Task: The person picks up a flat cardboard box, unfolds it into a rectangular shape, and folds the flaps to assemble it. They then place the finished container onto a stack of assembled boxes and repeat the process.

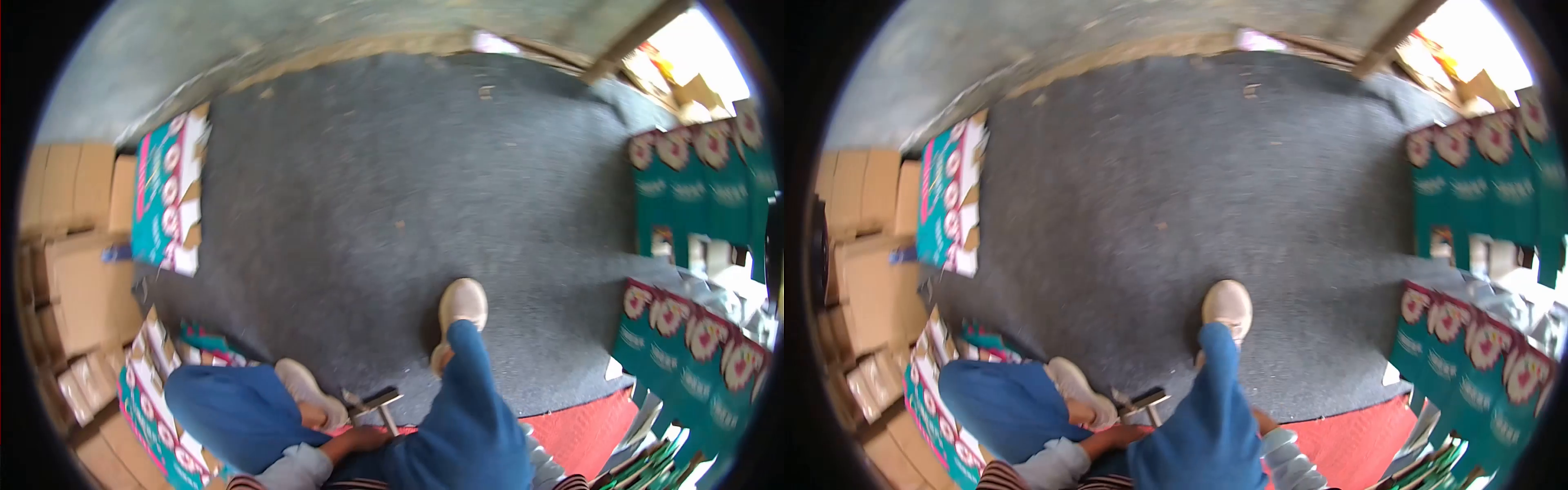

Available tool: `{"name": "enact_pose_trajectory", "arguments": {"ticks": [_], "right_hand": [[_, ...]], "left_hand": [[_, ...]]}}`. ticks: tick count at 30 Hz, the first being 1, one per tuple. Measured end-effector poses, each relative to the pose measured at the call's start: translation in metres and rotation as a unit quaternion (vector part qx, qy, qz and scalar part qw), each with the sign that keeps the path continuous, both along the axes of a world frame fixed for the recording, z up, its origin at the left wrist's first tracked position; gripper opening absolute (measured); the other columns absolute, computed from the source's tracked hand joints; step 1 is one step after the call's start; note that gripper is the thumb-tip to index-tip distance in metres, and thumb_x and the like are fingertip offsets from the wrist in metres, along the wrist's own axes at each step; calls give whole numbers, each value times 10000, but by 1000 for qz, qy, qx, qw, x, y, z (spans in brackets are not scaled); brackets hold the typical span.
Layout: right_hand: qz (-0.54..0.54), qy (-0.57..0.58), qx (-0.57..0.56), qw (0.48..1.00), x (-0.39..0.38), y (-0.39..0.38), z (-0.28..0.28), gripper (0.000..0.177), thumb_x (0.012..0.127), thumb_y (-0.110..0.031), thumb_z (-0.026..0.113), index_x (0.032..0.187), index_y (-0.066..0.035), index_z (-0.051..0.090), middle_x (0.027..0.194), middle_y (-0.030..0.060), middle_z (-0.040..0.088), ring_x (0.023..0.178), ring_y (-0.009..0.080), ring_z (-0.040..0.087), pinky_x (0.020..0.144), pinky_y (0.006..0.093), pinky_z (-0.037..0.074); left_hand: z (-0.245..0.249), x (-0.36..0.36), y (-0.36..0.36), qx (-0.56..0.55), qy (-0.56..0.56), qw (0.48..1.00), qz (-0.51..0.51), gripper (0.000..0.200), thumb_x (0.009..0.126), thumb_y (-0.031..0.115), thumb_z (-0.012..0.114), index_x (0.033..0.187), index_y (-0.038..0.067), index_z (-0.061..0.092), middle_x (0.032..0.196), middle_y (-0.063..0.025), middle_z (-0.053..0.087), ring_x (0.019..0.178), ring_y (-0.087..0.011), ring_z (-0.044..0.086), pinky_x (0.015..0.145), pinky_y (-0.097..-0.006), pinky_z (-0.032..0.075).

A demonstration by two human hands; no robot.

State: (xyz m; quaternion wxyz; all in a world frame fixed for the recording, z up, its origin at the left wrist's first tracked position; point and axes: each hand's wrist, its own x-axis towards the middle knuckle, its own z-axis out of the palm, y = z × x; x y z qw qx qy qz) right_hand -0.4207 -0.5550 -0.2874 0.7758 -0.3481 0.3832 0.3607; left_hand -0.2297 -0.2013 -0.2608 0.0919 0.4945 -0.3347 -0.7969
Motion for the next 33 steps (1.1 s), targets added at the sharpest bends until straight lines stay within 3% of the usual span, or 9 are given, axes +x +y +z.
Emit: {"name": "enact_pose_trajectory", "arguments": {"ticks": [7,10,11,14,18,25,28,31,33], "right_hand": [[67,89,-95,989,42,48,-1,287,943,-220,445,1042,-12,616,948,119,651,815,216,628,730,337,506],[82,111,-116,984,56,44,6,269,936,-210,456,1026,-13,617,929,113,646,800,211,624,709,334,503],[88,117,-121,982,59,43,8,263,934,-206,460,1021,-14,617,923,110,645,794,209,623,703,334,502],[111,124,-140,976,68,40,12,245,928,-196,471,1005,-15,617,905,104,640,779,204,619,682,331,499],[161,102,-169,967,78,34,16,221,919,-182,486,983,-16,618,880,95,635,758,197,614,655,328,495],[231,23,-213,949,79,9,49,180,904,-157,512,946,-19,620,838,79,624,722,184,604,607,322,488],[238,-23,-244,940,79,-12,78,163,897,-147,524,930,-20,620,819,72,620,707,178,600,586,319,485],[195,-111,-319,921,95,-53,122,146,890,-136,535,914,-21,621,801,65,615,692,173,596,566,317,482],[110,-230,-441,861,123,-80,168,135,886,-129,542,904,-21,621,789,61,612,681,169,594,552,315,480]], "left_hand": [[27,2,-44,78,77,992,67,632,976,500,201,1255,45,539,1202,-239,574,1137,-385,541,991,-447,392],[13,-25,-41,72,66,994,48,622,978,508,217,1261,48,525,1190,-252,573,1063,-392,581,926,-457,433],[53,10,-73,160,31,985,63,668,936,580,274,1172,42,591,1121,-256,607,1027,-391,598,903,-468,444],[75,9,-87,142,-21,979,145,690,904,613,324,1083,23,633,1048,-252,635,990,-388,614,889,-470,450],[52,-14,-84,89,-26,984,152,501,885,445,469,954,-2,685,1040,-232,648,970,-370,631,837,-461,482],[57,-11,-78,4,-153,975,163,300,822,222,566,1008,18,683,1082,-213,643,976,-354,635,802,-465,497],[102,12,-79,45,-334,914,226,252,815,176,573,1004,60,693,1062,-194,643,977,-361,625,787,-491,493],[149,33,-73,-88,-455,837,290,264,800,117,582,1051,52,632,1117,-184,581,985,-357,603,792,-484,484],[177,38,-68,-177,-510,762,358,281,798,98,595,1072,35,590,1164,-194,547,983,-352,597,807,-463,483]]}}
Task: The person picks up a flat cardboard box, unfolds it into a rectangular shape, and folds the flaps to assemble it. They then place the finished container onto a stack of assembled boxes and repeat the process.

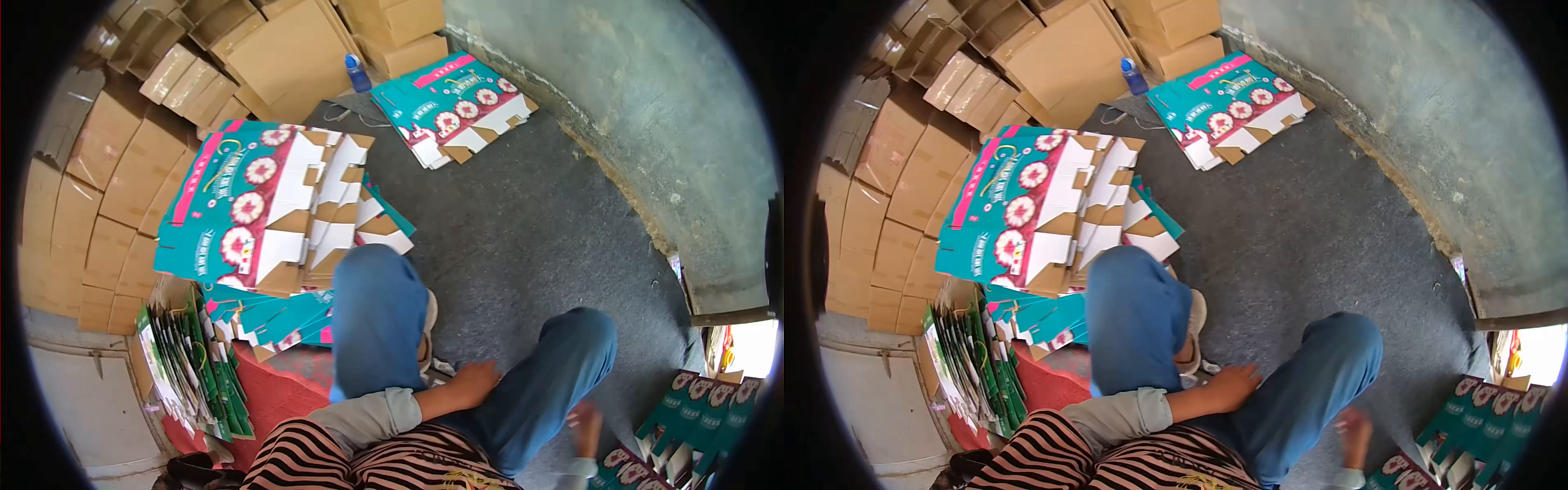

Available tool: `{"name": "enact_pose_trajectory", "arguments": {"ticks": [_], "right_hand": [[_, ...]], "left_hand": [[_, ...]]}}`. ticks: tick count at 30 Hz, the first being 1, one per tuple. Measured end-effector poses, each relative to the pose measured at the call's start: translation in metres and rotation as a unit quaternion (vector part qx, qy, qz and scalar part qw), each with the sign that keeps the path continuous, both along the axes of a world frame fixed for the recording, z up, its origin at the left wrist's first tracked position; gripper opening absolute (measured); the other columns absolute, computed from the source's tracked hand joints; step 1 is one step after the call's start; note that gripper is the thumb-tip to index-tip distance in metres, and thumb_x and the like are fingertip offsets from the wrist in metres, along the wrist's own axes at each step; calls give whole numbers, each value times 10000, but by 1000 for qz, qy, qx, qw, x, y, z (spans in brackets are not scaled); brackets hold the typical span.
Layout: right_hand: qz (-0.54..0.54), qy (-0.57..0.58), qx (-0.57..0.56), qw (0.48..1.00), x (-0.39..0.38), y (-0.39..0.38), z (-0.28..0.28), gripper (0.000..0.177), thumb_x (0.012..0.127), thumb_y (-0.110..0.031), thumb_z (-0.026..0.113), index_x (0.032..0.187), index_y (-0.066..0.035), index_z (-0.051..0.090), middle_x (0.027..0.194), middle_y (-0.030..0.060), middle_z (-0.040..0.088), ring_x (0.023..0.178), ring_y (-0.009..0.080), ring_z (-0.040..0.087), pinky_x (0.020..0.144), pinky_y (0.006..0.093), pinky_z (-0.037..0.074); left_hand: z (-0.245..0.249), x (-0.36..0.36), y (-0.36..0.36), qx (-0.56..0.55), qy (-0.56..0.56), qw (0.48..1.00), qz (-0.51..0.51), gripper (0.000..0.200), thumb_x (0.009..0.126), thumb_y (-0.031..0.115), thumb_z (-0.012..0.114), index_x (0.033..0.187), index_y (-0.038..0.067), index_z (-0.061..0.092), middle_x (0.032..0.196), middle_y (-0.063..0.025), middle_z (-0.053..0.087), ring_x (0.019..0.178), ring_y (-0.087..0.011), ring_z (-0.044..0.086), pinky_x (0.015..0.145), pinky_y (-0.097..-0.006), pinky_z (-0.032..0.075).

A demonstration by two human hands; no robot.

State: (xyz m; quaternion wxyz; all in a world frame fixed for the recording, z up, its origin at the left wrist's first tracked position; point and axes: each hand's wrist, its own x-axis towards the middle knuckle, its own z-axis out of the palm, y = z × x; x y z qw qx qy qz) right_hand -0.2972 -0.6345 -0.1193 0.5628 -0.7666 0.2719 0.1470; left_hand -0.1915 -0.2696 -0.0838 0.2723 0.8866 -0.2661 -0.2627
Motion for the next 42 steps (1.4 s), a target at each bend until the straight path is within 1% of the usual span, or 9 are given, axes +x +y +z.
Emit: {"name": "enact_pose_trajectory", "arguments": {"ticks": [2,3,5,7,10,16,28,33,42], "right_hand": [[6,-207,-241,948,56,15,96,136,931,-88,497,950,-13,609,875,68,611,773,165,580,659,270,491],[-116,-336,-39,934,74,11,117,200,972,-140,463,1005,-2,604,976,94,610,911,156,589,772,270,505],[-128,-401,-224,879,108,100,252,250,973,-157,443,1080,22,582,1004,79,583,946,175,565,882,280,459],[33,-571,-311,759,107,164,346,446,920,-362,483,1118,37,510,1061,129,502,913,201,488,844,342,384],[147,-681,-289,657,118,227,406,454,915,-364,491,1137,32,499,1085,134,494,940,210,481,856,349,380],[202,-706,-237,635,129,254,431,476,905,-367,505,1176,23,478,1132,145,477,992,226,468,882,363,373],[210,-698,-193,657,159,265,429,538,884,-374,534,1254,4,435,1228,168,444,1097,259,440,934,391,359],[218,-682,-187,673,184,266,422,570,875,-377,547,1286,-4,417,1268,177,431,1141,273,429,956,403,353],[244,-655,-162,697,212,288,418,633,860,-382,568,1344,-18,385,1340,194,406,1219,297,409,995,424,342]], "left_hand": [[49,4,15,-146,-116,981,53,269,815,100,604,1071,23,574,1163,-192,545,968,-343,596,801,-450,488],[77,6,25,-221,-153,960,76,279,821,102,612,1082,17,564,1172,-192,540,956,-337,597,792,-438,493],[129,3,51,-250,-223,936,111,283,812,76,625,1082,13,570,1166,-189,548,945,-331,597,783,-414,501],[163,-4,81,-253,-296,909,149,290,800,48,633,1081,9,576,1155,-189,558,941,-329,599,779,-392,506],[193,-15,126,-204,-401,862,234,285,785,21,631,1066,5,588,1127,-195,573,953,-336,598,801,-383,503],[178,-32,202,-64,-454,788,411,280,777,51,652,1045,-6,594,1102,-213,578,993,-374,581,847,-405,486],[74,38,308,269,-404,748,453,543,722,266,622,1205,37,531,1317,-246,436,1214,-418,409,965,-553,348],[76,92,323,402,-174,753,491,740,795,291,624,1426,79,299,1505,-182,202,1388,-379,185,1077,-594,181],[64,110,340,375,-208,735,526,735,796,289,628,1428,89,311,1451,-148,322,1341,-338,280,1059,-547,239]]}}
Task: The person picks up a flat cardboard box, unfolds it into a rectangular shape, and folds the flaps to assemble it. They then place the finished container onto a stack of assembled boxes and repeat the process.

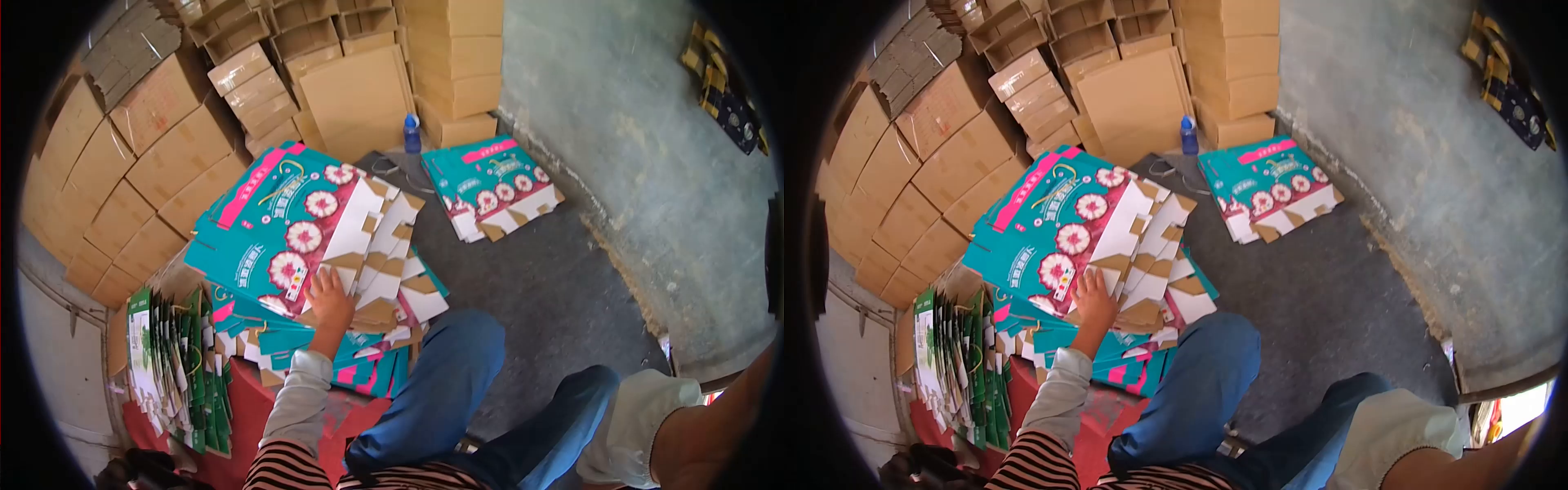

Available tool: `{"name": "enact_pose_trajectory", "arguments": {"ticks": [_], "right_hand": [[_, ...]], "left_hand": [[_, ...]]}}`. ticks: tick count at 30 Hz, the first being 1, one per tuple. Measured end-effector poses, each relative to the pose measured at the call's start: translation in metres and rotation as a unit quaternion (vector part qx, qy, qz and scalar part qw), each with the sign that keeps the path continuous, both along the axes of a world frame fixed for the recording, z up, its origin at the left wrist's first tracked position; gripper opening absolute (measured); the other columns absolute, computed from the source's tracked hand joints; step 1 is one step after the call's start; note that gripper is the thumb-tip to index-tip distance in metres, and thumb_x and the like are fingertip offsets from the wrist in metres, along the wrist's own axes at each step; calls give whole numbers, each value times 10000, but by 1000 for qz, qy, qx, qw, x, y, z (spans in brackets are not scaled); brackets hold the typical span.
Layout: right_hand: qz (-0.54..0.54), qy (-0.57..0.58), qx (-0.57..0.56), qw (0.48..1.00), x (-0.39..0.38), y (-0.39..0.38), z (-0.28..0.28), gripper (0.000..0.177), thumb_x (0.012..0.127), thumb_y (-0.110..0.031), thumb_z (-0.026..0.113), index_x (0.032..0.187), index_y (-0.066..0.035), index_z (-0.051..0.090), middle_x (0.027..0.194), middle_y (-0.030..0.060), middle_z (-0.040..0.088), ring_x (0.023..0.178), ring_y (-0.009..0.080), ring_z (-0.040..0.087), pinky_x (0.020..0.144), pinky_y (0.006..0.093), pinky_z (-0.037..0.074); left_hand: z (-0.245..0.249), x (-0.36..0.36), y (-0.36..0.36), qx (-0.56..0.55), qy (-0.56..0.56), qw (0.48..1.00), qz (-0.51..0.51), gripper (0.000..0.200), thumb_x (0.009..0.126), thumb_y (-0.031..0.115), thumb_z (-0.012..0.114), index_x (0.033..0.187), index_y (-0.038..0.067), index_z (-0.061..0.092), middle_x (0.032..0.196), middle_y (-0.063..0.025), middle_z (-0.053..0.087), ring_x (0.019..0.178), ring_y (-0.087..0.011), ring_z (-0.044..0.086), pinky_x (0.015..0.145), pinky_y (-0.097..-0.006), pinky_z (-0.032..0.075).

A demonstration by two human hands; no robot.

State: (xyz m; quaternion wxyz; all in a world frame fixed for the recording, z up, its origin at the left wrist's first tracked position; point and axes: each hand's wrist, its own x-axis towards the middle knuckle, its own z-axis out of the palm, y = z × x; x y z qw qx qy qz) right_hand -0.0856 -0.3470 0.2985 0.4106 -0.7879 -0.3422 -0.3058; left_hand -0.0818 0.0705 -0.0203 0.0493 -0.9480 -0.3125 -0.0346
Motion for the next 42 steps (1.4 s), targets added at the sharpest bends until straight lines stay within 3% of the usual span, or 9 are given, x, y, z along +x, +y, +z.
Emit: {"name": "enact_pose_trajectory", "arguments": {"ticks": [10,15,21,27,29,33,35,39,42], "right_hand": [[21,135,45,990,-14,5,-29,711,843,-388,593,1409,-33,350,1420,212,378,1307,325,386,1038,448,330],[0,319,44,947,-12,-36,-90,567,867,-126,590,1396,-64,396,1401,129,432,1284,261,428,1022,395,369],[54,344,44,936,-11,-46,-119,443,870,-88,614,1296,-47,500,1336,105,489,1194,232,501,949,341,430],[11,170,-56,984,1,-46,-79,478,869,-141,619,1309,-22,473,1335,167,486,1193,318,502,948,360,426],[-50,90,-107,989,7,-52,-61,549,868,-217,630,1334,-1,435,1343,199,474,1212,361,482,977,389,408],[-119,116,-196,967,5,-63,-54,722,837,-349,651,1368,40,357,1336,259,454,1231,400,451,1008,413,383],[-171,145,-201,954,4,-72,-58,769,822,-366,661,1389,31,327,1335,269,447,1215,410,462,997,411,396],[-258,228,-260,902,-8,-115,-68,508,855,-331,628,1260,-47,515,1038,225,627,976,367,613,834,425,483],[-151,267,-169,937,-24,-153,-97,359,872,-269,605,1179,-84,591,936,208,654,890,340,644,774,400,494]], "left_hand": [[32,-3,66,86,-211,955,-192,585,684,75,601,1262,90,516,1099,-122,589,974,-320,562,802,-435,482],[148,13,64,92,-431,857,-268,362,817,28,587,1178,41,598,964,-181,633,853,-354,593,784,-414,480],[288,49,13,-131,-642,710,-258,282,947,178,521,1127,-23,602,953,-174,661,862,-291,608,800,-340,462],[353,82,-93,-249,-616,673,-324,380,931,336,551,1013,-27,627,813,-147,659,732,-169,578,702,-307,465],[365,82,-131,-310,-541,699,-350,438,918,381,560,782,-31,617,527,-39,463,532,-118,405,515,-343,394],[362,107,-202,-394,-431,678,-447,516,909,386,578,598,-19,499,498,25,368,498,-95,356,449,-338,335],[366,111,-232,-384,-286,740,-473,462,905,375,589,697,-37,577,549,17,472,541,-91,417,493,-325,388],[353,105,-283,-501,-125,606,-605,397,906,370,590,984,-16,634,793,-6,620,709,-81,530,625,-284,461],[335,121,-303,-567,15,553,-610,398,922,354,578,1165,39,586,965,-19,627,804,-99,578,689,-267,489]]}}
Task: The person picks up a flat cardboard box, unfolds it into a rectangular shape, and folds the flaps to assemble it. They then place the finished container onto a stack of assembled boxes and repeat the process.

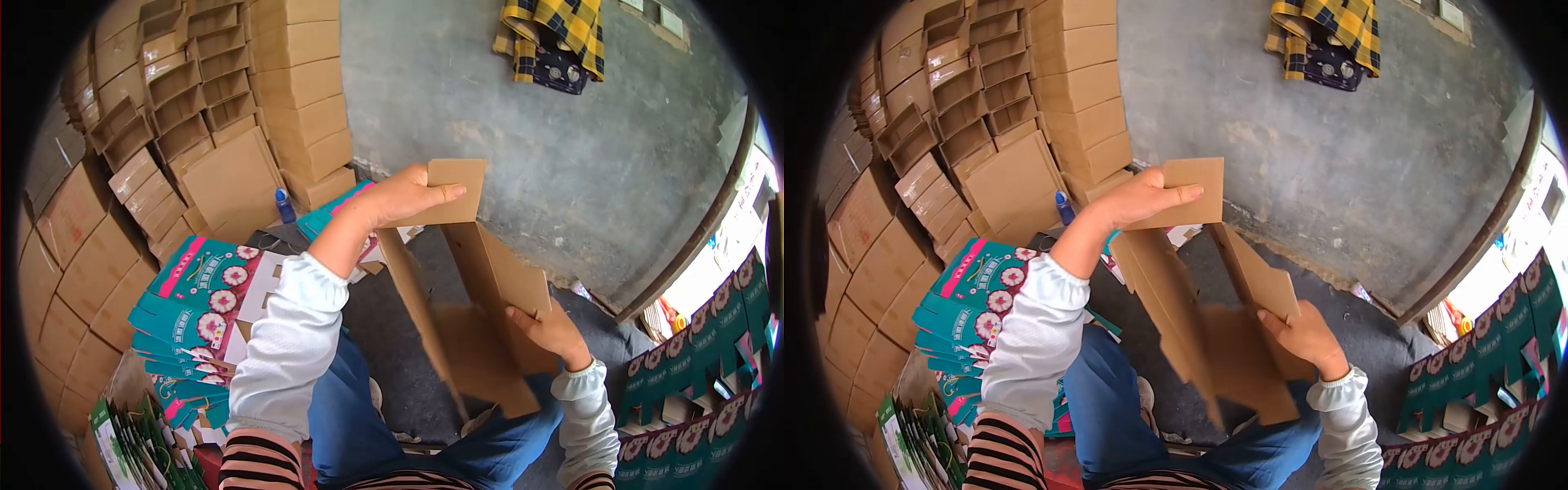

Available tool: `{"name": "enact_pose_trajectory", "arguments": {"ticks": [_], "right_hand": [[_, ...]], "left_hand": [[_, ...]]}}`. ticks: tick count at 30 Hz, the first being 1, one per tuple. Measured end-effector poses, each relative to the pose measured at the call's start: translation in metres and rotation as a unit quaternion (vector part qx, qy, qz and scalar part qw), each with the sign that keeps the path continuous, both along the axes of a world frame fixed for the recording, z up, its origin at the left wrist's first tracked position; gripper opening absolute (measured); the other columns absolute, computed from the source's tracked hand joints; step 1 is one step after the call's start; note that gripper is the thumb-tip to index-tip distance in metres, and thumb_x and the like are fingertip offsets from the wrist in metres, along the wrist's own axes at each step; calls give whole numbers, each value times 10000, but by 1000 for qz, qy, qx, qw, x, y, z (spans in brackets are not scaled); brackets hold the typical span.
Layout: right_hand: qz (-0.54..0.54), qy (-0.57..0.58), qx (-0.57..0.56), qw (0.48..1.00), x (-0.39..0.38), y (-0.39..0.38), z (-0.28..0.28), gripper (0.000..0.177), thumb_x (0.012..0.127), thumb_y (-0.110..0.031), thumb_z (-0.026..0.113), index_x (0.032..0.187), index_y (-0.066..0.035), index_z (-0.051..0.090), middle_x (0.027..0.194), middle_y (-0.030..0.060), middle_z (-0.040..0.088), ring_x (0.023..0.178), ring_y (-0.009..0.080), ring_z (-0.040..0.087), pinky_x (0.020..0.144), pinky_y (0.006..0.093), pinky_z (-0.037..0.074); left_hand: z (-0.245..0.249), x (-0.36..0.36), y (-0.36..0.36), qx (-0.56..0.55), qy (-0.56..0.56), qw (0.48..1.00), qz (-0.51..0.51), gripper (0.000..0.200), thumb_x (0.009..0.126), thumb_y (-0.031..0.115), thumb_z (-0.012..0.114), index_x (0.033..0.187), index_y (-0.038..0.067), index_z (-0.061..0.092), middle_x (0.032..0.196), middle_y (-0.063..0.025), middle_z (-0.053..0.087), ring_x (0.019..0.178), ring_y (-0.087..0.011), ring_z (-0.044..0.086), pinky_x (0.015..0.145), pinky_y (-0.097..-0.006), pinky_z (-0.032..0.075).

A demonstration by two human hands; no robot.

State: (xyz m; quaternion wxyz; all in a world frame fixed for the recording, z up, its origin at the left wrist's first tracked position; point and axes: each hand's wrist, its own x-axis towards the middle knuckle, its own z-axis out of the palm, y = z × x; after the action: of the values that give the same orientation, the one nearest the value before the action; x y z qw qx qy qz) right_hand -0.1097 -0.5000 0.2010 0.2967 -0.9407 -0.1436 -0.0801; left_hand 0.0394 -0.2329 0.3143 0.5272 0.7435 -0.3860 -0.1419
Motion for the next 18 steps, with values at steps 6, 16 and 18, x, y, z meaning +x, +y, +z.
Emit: {"name": "enact_pose_trajectory", "arguments": {"ticks": [6,16,18], "right_hand": [[-116,234,263,929,5,-36,-111,330,867,-238,607,1076,16,628,935,137,683,862,220,648,751,326,488],[-88,259,306,912,30,-33,-144,366,844,-203,628,1151,-9,581,983,59,646,875,176,614,756,306,485],[-93,290,280,910,35,-26,-120,392,840,-200,626,1180,-16,563,1004,57,636,872,164,606,726,302,484]], "left_hand": [[-80,24,-3,-73,19,961,265,540,907,502,519,1210,55,545,1071,-46,597,961,-114,560,768,-273,465],[-265,-111,-13,-70,116,977,165,769,860,273,603,1440,-30,199,1423,-214,327,1316,-294,348,1070,-377,298],[-290,-107,-23,-80,10,976,202,751,814,184,577,1427,-48,210,1425,-257,298,1348,-334,295,1097,-400,261]]}}
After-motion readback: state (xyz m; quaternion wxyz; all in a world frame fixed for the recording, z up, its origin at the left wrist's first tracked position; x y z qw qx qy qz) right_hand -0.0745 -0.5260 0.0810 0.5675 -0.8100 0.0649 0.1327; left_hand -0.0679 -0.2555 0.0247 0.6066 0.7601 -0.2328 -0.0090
